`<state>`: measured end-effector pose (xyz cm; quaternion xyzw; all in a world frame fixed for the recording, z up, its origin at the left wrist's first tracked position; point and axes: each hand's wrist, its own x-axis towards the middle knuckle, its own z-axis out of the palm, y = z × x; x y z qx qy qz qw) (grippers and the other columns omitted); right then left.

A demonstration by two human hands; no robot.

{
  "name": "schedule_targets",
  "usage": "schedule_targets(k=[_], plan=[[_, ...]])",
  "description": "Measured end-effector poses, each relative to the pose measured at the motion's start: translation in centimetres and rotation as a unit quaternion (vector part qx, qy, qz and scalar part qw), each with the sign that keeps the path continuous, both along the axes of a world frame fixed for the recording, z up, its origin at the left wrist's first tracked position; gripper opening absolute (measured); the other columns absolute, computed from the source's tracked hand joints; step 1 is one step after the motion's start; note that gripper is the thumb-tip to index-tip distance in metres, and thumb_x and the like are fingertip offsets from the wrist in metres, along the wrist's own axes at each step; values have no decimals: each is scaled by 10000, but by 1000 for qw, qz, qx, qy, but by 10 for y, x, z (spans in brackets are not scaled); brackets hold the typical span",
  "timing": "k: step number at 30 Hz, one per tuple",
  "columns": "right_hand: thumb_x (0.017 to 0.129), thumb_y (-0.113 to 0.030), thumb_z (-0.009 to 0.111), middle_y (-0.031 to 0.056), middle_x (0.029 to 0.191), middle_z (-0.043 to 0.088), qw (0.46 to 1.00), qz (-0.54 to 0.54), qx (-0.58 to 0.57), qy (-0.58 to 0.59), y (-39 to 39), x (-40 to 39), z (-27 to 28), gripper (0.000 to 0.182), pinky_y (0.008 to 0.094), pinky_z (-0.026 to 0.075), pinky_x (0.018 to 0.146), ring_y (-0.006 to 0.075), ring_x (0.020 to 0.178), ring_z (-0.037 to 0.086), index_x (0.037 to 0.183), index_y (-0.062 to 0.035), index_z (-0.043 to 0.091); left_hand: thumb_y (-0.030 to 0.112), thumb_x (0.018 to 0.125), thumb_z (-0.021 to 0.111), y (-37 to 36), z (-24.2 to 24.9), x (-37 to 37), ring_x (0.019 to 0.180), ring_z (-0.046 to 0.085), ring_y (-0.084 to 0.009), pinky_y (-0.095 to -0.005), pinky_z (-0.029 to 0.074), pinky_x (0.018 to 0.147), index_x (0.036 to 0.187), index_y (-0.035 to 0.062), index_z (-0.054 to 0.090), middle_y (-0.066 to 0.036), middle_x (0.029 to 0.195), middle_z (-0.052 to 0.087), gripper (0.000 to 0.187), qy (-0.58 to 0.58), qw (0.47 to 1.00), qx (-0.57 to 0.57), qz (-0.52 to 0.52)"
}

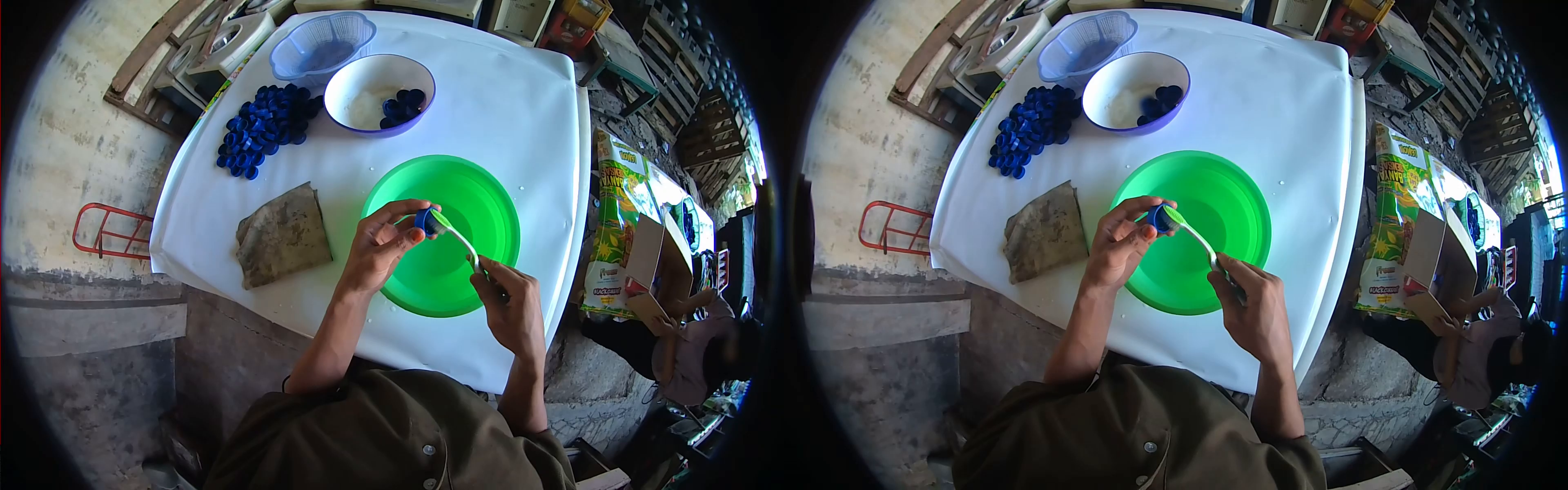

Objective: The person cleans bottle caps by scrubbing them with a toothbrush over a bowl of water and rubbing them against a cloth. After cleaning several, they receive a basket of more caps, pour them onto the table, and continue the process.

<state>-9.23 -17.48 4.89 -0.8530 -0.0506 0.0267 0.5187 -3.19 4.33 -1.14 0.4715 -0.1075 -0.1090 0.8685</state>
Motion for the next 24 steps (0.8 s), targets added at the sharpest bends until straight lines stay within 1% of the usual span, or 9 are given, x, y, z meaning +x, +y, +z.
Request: schedule_targets(k=[4, 11, 13, 14, 15, 16, 19, 22, 24], plan=[[904, -29, 690, 235, 886, 699, 999, 7, 30, -15, 10, -6, -5, 231, 343, 516, 620, 285, 683, 693, 1099, 92, 667, 92, 946, 657, -1, -2, 3, 1116, 612, -216, -381, 513, 972, 1315, -5, 561, -173, 1259, 609, 394, -10, 999, -6, 30], [911, -33, 683, 229, 835, 688, 1000, -25, 4, 12, 6, -6, -8, 234, 336, 490, 587, 259, 617, 652, 1106, 93, 659, 58, 903, 693, -4, 0, -2, 1106, 597, -231, -386, 485, 988, 1258, 14, 567, -151, 1277, 555, 380, -23, 999, 5, 41], [926, -40, 665, 234, 809, 677, 999, -6, 34, 10, 7, -10, -8, 224, 334, 483, 583, 250, 606, 646, 1110, 88, 657, 30, 888, 693, -6, -2, -2, 1102, 594, -231, -391, 479, 995, 1247, 20, 567, -145, 1290, 539, 381, -43, 997, 5, 65], [930, -41, 659, 231, 794, 671, 999, 8, 51, 17, 7, -12, -11, 222, 335, 477, 577, 242, 597, 637, 1111, 88, 656, -21, 875, 703, -4, 0, -2, 1131, 597, -211, -345, 491, 978, 1219, 10, 602, -134, 1292, 565, 360, -44, 997, -20, 60], [935, -42, 654, 227, 779, 665, 997, 24, 68, 23, 7, -13, -13, 220, 336, 471, 572, 235, 589, 628, 1113, 87, 655, -22, 873, 704, -3, 1, -2, 1136, 596, -209, -343, 490, 978, 1214, 10, 607, -134, 1292, 566, 356, -51, 997, -10, 55], [947, -47, 639, 197, 711, 628, 994, 31, 77, 72, 5, -13, -11, 223, 338, 447, 552, 216, 551, 568, 1126, 87, 649, -23, 871, 706, -2, 2, -1, 1140, 594, -208, -341, 490, 977, 1210, 9, 611, -134, 1292, 567, 353, -58, 997, 0, 50], [957, -59, 633, 161, 654, 569, 989, 20, 116, 94, 4, -12, -15, 230, 329, 421, 536, 183, 526, 500, 1136, 86, 644, -20, 872, 705, -3, 2, -1, 1148, 595, -202, -334, 489, 978, 1204, 9, 624, -131, 1290, 572, 343, -72, 996, 22, 49], [983, -94, 609, 116, 634, 548, 990, 29, 99, 92, 6, -14, -19, 247, 308, 416, 537, 142, 539, 481, 1167, 66, 652, -17, 875, 701, -3, 1, 0, 1137, 599, -197, -330, 492, 974, 1227, 8, 618, -128, 1287, 581, 363, -74, 996, 30, 50], [998, -119, 593, 84, 633, 545, 978, 33, 141, 150, 2, -13, -12, 267, 298, 415, 539, 117, 562, 484, 1192, 54, 654, -17, 881, 691, 0, -1, 1, 1129, 600, -193, -326, 495, 967, 1252, 6, 611, -127, 1285, 587, 381, -75, 996, 33, 39]])
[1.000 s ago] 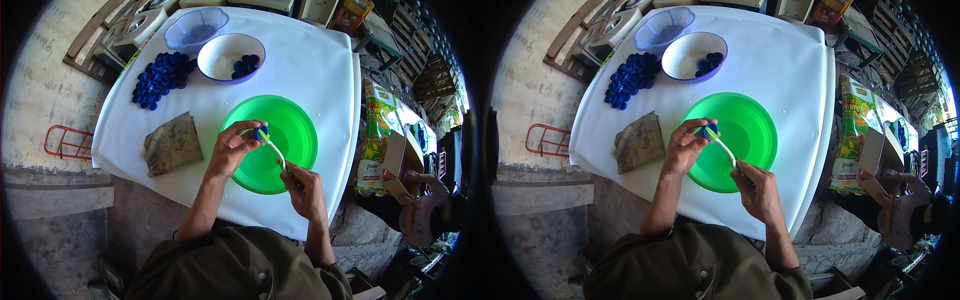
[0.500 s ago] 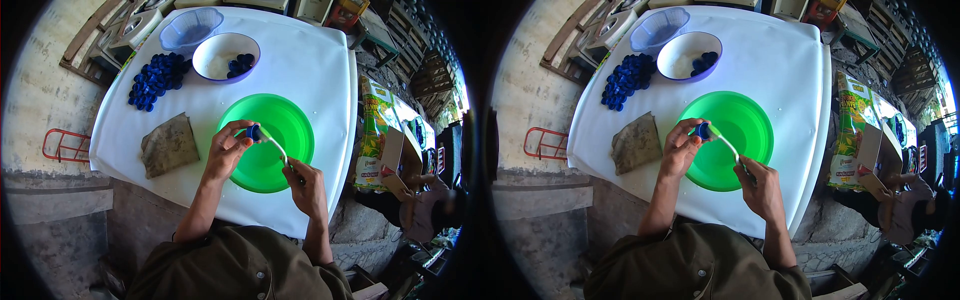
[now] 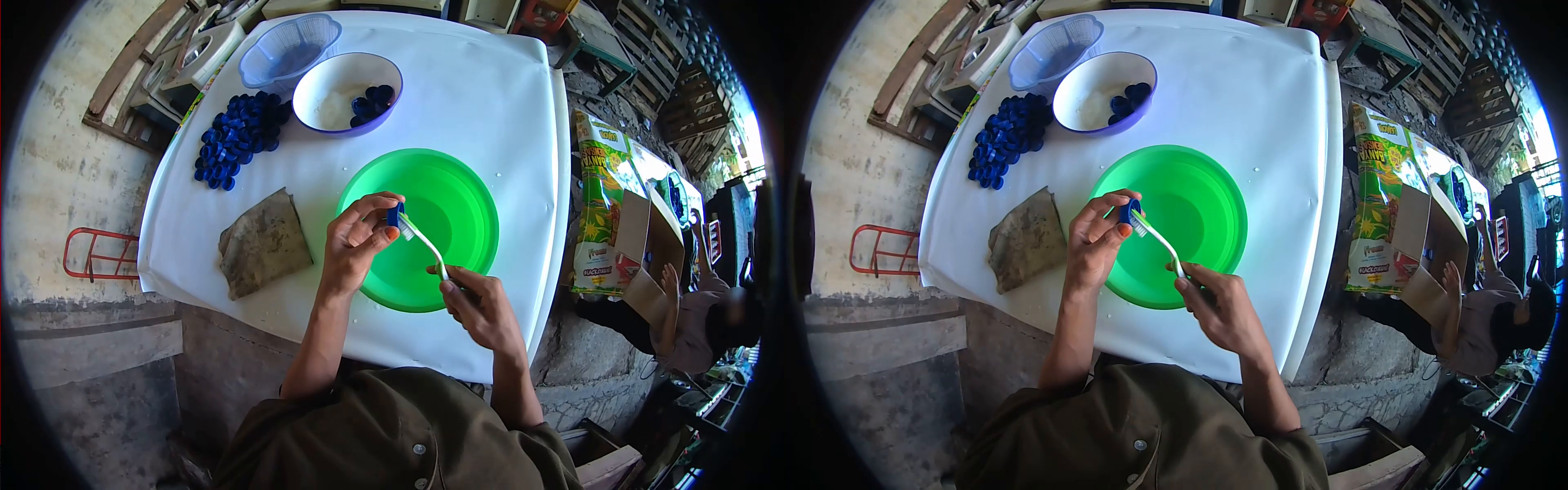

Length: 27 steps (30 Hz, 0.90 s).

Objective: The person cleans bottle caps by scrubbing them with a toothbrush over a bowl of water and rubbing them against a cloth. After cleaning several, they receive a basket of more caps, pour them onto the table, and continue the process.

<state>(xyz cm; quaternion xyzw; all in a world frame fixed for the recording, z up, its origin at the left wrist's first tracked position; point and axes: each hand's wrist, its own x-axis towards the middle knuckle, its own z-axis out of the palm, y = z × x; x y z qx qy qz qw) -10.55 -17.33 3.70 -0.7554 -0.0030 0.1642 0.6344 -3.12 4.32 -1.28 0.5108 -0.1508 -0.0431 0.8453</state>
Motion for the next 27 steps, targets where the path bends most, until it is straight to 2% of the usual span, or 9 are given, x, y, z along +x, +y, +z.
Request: schedule_targets(k=[5, 8, 9, 10, 13, 14, 20, 23, 27], plan=[[1015, -168, 577, 36, 654, 556, 998, -2, 36, 43, -13, 2, 7, 306, 282, 415, 544, 93, 590, 487, 1222, 42, 659, 37, 929, 618, 1, 6, -1, 1118, 581, -159, -308, 464, 967, 1331, -16, 565, -124, 1245, 607, 408, 25, 995, 92, 34], [967, -94, 637, 71, 660, 547, 994, -52, -67, -65, -9, 3, -5, 251, 283, 411, 531, 95, 583, 470, 1181, 30, 678, 23, 919, 597, 3, 10, 1, 1132, 592, -177, -323, 487, 977, 1338, -24, 562, -118, 1219, 625, 424, 2, 987, 149, 64], [954, -75, 651, 81, 663, 546, 988, -69, -100, -92, -8, 3, -6, 244, 283, 411, 528, 95, 583, 468, 1173, 28, 681, 22, 918, 616, 2, 12, 0, 1118, 599, -180, -320, 499, 967, 1324, -29, 568, -121, 1228, 621, 412, 17, 989, 133, 55], [922, -28, 673, 129, 716, 600, 984, -77, -120, -103, -5, 3, -6, 237, 306, 451, 545, 144, 590, 559, 1152, 28, 683, 21, 917, 636, 2, 14, 0, 1103, 606, -183, -318, 511, 957, 1310, -33, 574, -124, 1237, 618, 401, 33, 992, 117, 45], [914, -28, 681, 164, 795, 660, 964, -89, -113, -222, 13, 1, -12, 243, 341, 494, 579, 234, 638, 653, 1149, 34, 677, 8, 907, 658, -2, 12, -1, 1098, 613, -184, -318, 524, 957, 1304, -48, 562, -134, 1235, 618, 413, 51, 994, 87, 38], [900, -23, 689, 188, 845, 680, 959, -90, -131, -235, 17, 1, -14, 249, 372, 518, 610, 319, 688, 684, 1142, 33, 677, 1, 902, 659, -3, 11, -2, 1103, 613, -183, -319, 525, 962, 1309, -54, 553, -137, 1230, 620, 424, 52, 995, 80, 38], [889, -24, 691, 199, 847, 680, 955, -100, -164, -227, 18, 9, -6, 258, 376, 518, 605, 337, 668, 668, 1141, 28, 681, -6, 901, 658, -1, 6, -3, 1118, 620, -187, -323, 519, 979, 1272, -52, 551, -138, 1208, 631, 389, 44, 996, 77, 26], [891, -30, 692, 200, 841, 679, 962, -74, -165, -207, 13, 4, -1, 261, 376, 515, 599, 330, 662, 669, 1146, 25, 684, 7, 906, 665, 0, 4, 1, 1090, 634, -184, -317, 515, 980, 1252, -44, 556, -129, 1181, 645, 366, 63, 997, 17, 48], [893, -34, 691, 195, 837, 684, 960, -99, -136, -222, 11, 1, -5, 257, 372, 513, 597, 324, 666, 674, 1145, 19, 687, 16, 918, 642, 4, 4, 2, 1081, 636, -195, -336, 499, 983, 1214, -62, 573, -174, 1226, 642, 314, 61, 997, 50, 27]])
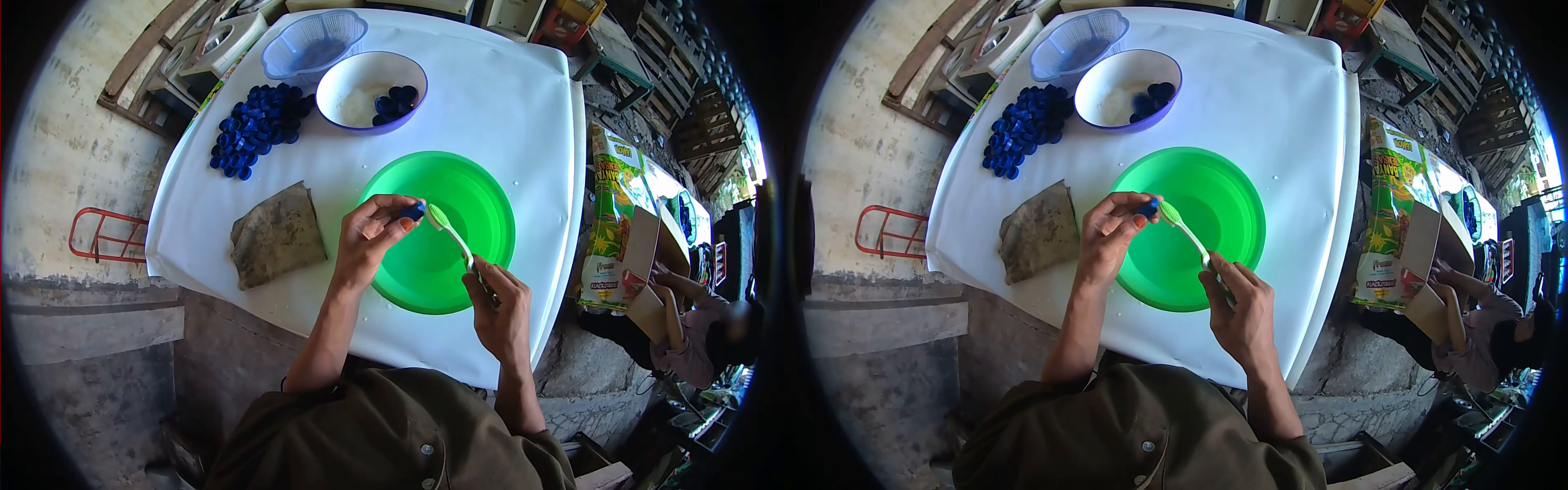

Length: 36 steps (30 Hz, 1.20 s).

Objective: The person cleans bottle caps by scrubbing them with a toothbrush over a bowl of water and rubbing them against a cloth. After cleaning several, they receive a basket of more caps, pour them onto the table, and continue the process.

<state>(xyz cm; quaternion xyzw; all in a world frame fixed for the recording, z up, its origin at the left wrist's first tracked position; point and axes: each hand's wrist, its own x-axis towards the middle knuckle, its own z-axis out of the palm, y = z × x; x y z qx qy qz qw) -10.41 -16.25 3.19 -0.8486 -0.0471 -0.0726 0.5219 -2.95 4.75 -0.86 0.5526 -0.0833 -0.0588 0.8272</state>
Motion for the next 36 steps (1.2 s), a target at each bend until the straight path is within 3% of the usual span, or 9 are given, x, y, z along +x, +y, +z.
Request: schedule_targets(k=[3, 7, 13, 20, 27, 33, 36], plan=[[895, -35, 690, 190, 845, 690, 1000, 2, -5, 5, 5, 3, 3, 255, 369, 512, 595, 315, 667, 675, 1142, 27, 684, 54, 945, 618, -5, -3, -3, 1101, 635, -208, -358, 496, 1005, 1216, -69, 578, -185, 1231, 640, 301, 11, 1000, 2, -21], [896, -34, 690, 179, 839, 687, 1000, 8, -6, 3, 8, 0, -1, 252, 368, 501, 582, 301, 641, 659, 1138, 35, 681, 117, 989, 546, -5, -4, 1, 1130, 632, -249, -377, 484, 1035, 1233, -72, 579, -205, 1237, 634, 310, 3, 996, -83, 23], [893, -26, 693, 171, 813, 673, 1000, -17, 12, -7, 16, 3, -2, 253, 355, 483, 557, 284, 613, 640, 1139, 33, 681, 117, 994, 542, -6, -12, 2, 1107, 646, -242, -371, 485, 1036, 1282, -72, 563, -213, 1248, 632, 345, -16, 991, -130, -35], [890, -20, 695, 173, 810, 669, 1000, -22, 10, -2, 13, -3, -3, 258, 359, 483, 556, 284, 610, 636, 1140, 42, 675, 99, 983, 580, -12, -4, 1, 1032, 656, -216, -340, 500, 988, 1245, -38, 599, -177, 1199, 653, 296, 19, 981, -190, 16], [890, -16, 693, 175, 810, 669, 999, -21, 10, -27, 16, 2, -10, 265, 363, 490, 564, 286, 628, 646, 1147, 44, 675, 101, 1006, 520, -25, 2, -3, 1036, 657, -219, -336, 505, 991, 1249, -23, 588, -215, 1226, 644, 281, 44, 968, -247, 17], [887, -15, 696, 165, 788, 660, 999, -26, 2, -21, 19, 2, -5, 273, 361, 478, 553, 275, 600, 620, 1155, 33, 677, 94, 1013, 505, -21, -6, -3, 1087, 650, -236, -341, 502, 1005, 1306, -28, 561, -226, 1292, 612, 322, 33, 973, -227, -6], [882, -11, 699, 160, 772, 651, 999, -25, 9, -36, 24, 4, -11, 281, 359, 469, 544, 267, 583, 601, 1160, 29, 678, 115, 1010, 505, -25, -2, -3, 1202, 603, -261, -350, 490, 1040, 1331, -38, 532, -257, 1314, 587, 356, 19, 971, -236, 30]])
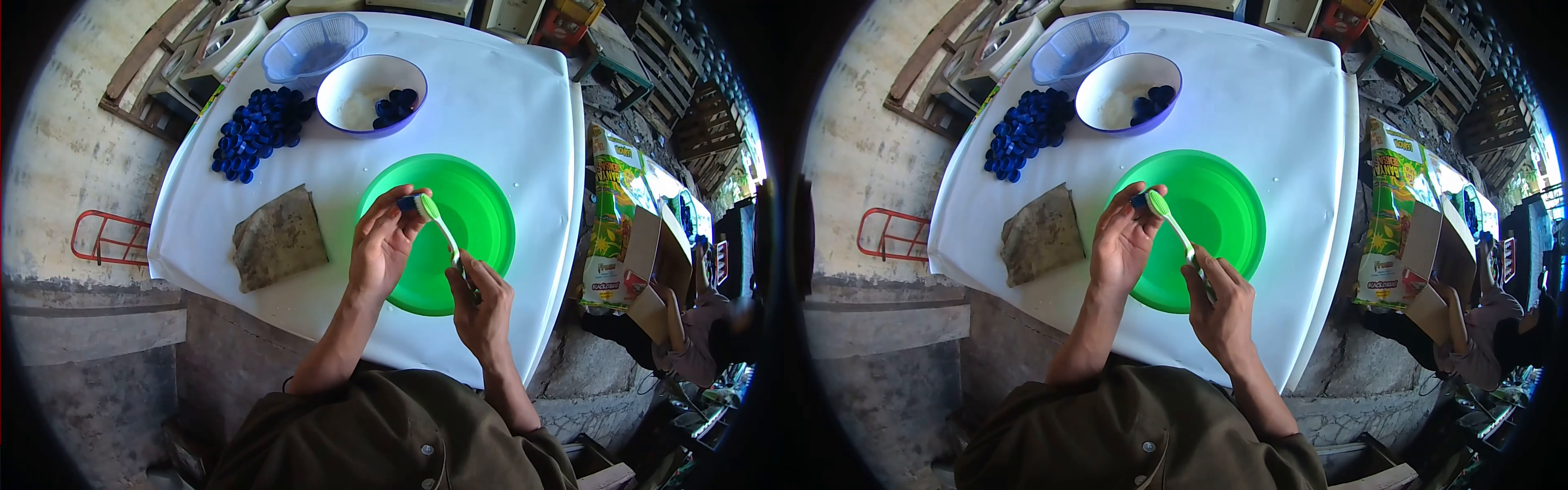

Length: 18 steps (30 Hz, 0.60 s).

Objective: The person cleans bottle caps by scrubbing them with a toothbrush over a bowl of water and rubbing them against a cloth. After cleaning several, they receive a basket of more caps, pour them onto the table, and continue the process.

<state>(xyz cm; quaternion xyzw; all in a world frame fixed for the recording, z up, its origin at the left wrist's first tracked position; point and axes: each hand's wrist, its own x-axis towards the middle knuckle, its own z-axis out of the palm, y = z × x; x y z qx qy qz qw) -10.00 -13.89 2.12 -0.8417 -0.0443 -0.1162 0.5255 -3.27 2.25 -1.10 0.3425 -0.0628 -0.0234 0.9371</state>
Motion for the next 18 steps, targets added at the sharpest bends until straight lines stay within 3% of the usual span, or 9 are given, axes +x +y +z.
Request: schedule_targets(k=[8, 11, 15, 18], plan=[[876, 3, 702, 152, 758, 643, 1000, 4, 13, 16, -1, -4, 5, 289, 349, 455, 530, 259, 580, 592, 1163, 31, 679, 111, 1008, 501, 9, -3, 4, 1199, 597, -261, -352, 480, 1042, 1324, -70, 525, -269, 1322, 572, 365, -27, 999, 17, 17], [877, 4, 702, 154, 760, 644, 1000, 1, 7, 31, 0, -4, 10, 290, 347, 454, 528, 258, 583, 597, 1164, 33, 677, 125, 1008, 539, 8, -4, 4, 1105, 627, -223, -340, 487, 1015, 1296, -57, 567, -220, 1288, 617, 341, -30, 999, 25, 0], [879, -2, 706, 142, 746, 627, 1000, -11, 26, -12, 9, 3, -6, 299, 347, 449, 526, 246, 576, 580, 1176, 23, 680, 108, 1011, 533, -1, 2, -1, 1139, 613, -233, -350, 480, 1033, 1339, -54, 544, -214, 1323, 591, 367, -23, 999, 3, -38], [877, -3, 708, 133, 730, 611, 1000, -6, 12, 0, 12, 3, -5, 310, 357, 445, 518, 242, 565, 563, 1186, 12, 681, 105, 1024, 523, -6, 4, -2, 1182, 594, -237, -351, 470, 1049, 1347, -60, 536, -209, 1345, 571, 363, -25, 999, 44, 6]])
